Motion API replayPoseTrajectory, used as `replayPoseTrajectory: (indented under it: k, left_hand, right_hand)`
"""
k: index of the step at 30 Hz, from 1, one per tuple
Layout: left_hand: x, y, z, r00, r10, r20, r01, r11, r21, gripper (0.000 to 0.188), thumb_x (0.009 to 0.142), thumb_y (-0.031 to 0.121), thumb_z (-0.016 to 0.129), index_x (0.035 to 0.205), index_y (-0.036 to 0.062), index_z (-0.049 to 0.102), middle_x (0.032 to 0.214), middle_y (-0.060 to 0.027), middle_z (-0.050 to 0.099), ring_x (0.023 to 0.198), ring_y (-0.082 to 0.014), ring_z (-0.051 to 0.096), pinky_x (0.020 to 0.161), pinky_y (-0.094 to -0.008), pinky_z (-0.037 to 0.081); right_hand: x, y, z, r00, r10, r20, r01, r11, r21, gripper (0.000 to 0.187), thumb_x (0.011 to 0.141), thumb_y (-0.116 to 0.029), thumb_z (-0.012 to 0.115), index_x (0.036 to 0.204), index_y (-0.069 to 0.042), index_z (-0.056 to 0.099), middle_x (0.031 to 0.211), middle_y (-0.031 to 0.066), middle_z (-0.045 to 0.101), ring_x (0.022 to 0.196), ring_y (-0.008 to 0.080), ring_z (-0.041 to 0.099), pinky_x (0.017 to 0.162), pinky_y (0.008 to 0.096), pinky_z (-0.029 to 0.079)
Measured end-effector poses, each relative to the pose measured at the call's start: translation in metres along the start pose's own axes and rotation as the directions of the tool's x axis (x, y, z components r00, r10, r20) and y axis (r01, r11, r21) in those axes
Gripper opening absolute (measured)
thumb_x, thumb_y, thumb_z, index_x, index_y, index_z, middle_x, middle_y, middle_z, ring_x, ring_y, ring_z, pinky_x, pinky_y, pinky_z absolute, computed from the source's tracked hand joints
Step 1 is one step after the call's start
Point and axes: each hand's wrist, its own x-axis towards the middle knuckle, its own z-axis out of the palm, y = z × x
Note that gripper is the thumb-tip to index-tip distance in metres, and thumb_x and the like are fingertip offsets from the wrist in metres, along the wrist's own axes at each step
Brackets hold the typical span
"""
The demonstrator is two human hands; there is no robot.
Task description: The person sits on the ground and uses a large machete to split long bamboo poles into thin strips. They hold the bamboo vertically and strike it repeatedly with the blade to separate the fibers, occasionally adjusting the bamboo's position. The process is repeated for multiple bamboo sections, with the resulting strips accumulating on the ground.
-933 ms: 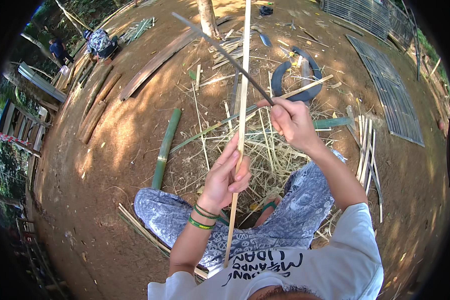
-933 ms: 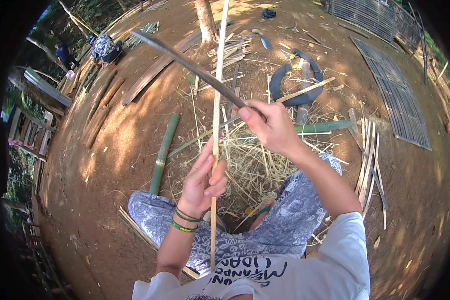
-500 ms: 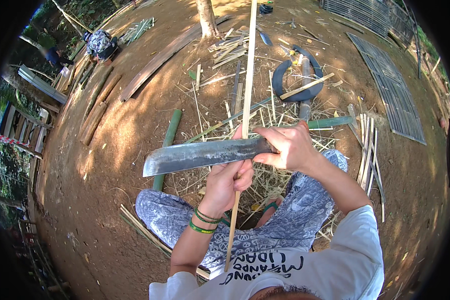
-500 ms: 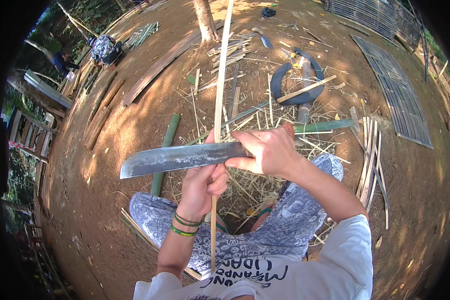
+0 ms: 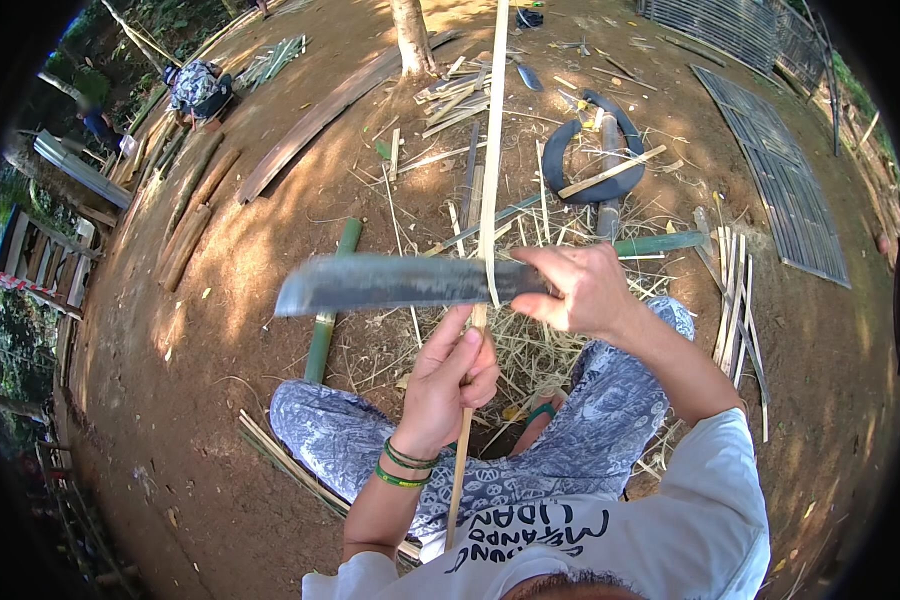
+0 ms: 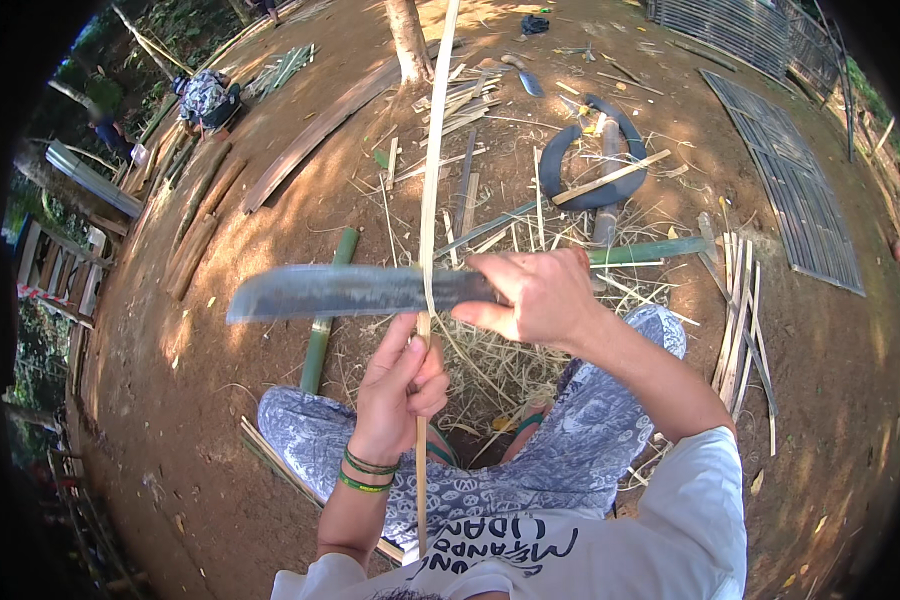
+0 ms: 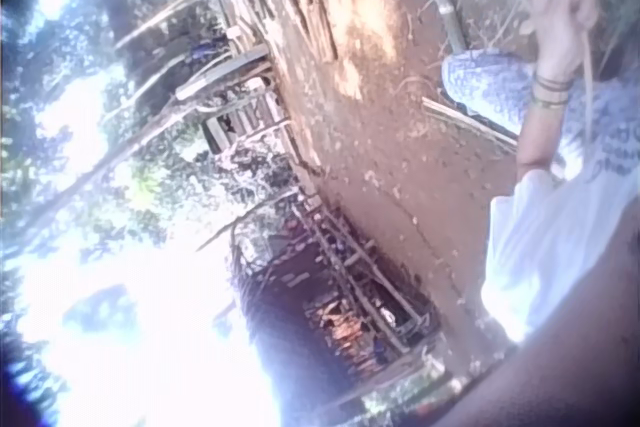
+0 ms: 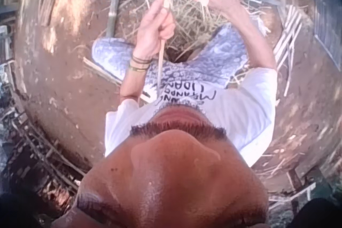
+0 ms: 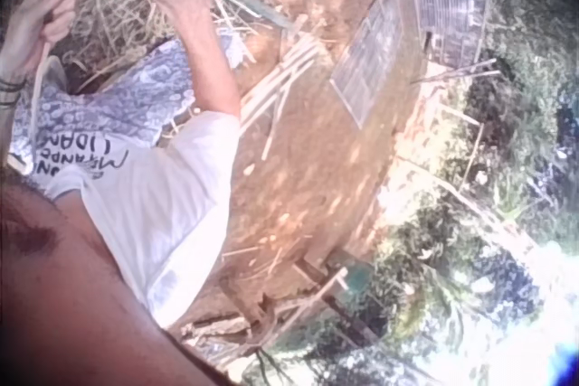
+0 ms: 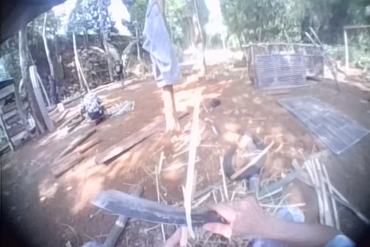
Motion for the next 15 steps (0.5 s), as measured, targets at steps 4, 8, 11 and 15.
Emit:
replayPoseTrajectory:
  k: [4,8,11,15]
  left_hand:
    - [-0.005,-0.002,-0.004,0.999,-0.048,0.002,0.048,0.999,0.018,0.053,0.109,0.015,0.038,0.159,0.0205,0.024,0.075,0.003,0.034,0.052,-0.004,0.027,0.045,-0.0194,0.021]
    - [-0.011,-0.004,-0.003,0.998,-0.057,-0.01,0.058,0.998,0.005,0.052,0.108,0.014,0.038,0.158,0.0193,0.026,0.075,0.0026,0.034,0.052,-0.0041,0.026,0.046,-0.02,0.021]
    - [-0.013,-0.007,-0.012,0.999,-0.03,-0.032,0.03,1.0,0.005,0.057,0.108,0.014,0.04,0.16,0.0205,0.02,0.075,0.0024,0.034,0.052,-0.0043,0.027,0.046,-0.0195,0.021]
    - [-0.028,-0.009,-0.017,0.995,-0.1,0.015,0.099,0.995,0.023,0.056,0.108,0.014,0.041,0.16,0.0223,0.023,0.075,0.0023,0.034,0.053,-0.0053,0.028,0.047,-0.0197,0.023]
  right_hand:
    - [0.006,0.024,-0.001,0.991,-0.002,-0.132,-0.004,0.999,-0.043,0.051,0.081,-0.053,0.075,0.104,-0.008,0.072,0.073,0.0072,0.072,0.059,0.0242,0.069,0.048,0.0371,0.05]
    - [0.004,0.022,0.009,0.988,0.054,-0.147,-0.055,0.998,-0.001,0.054,0.08,-0.057,0.073,0.103,-0.009,0.073,0.072,0.0069,0.071,0.056,0.0241,0.068,0.047,0.0357,0.048]
    - [0.007,0.008,0.002,0.994,-0.087,-0.062,0.079,0.989,-0.124,0.051,0.081,-0.057,0.072,0.101,-0.01,0.073,0.069,0.0072,0.07,0.052,0.0234,0.066,0.046,0.0397,0.048]
    - [0.017,0.047,-0.005,0.98,0.08,-0.183,-0.092,0.994,-0.057,0.038,0.086,-0.047,0.071,0.096,-0.01,0.074,0.067,0.0106,0.069,0.053,0.0268,0.067,0.047,0.0421,0.05]
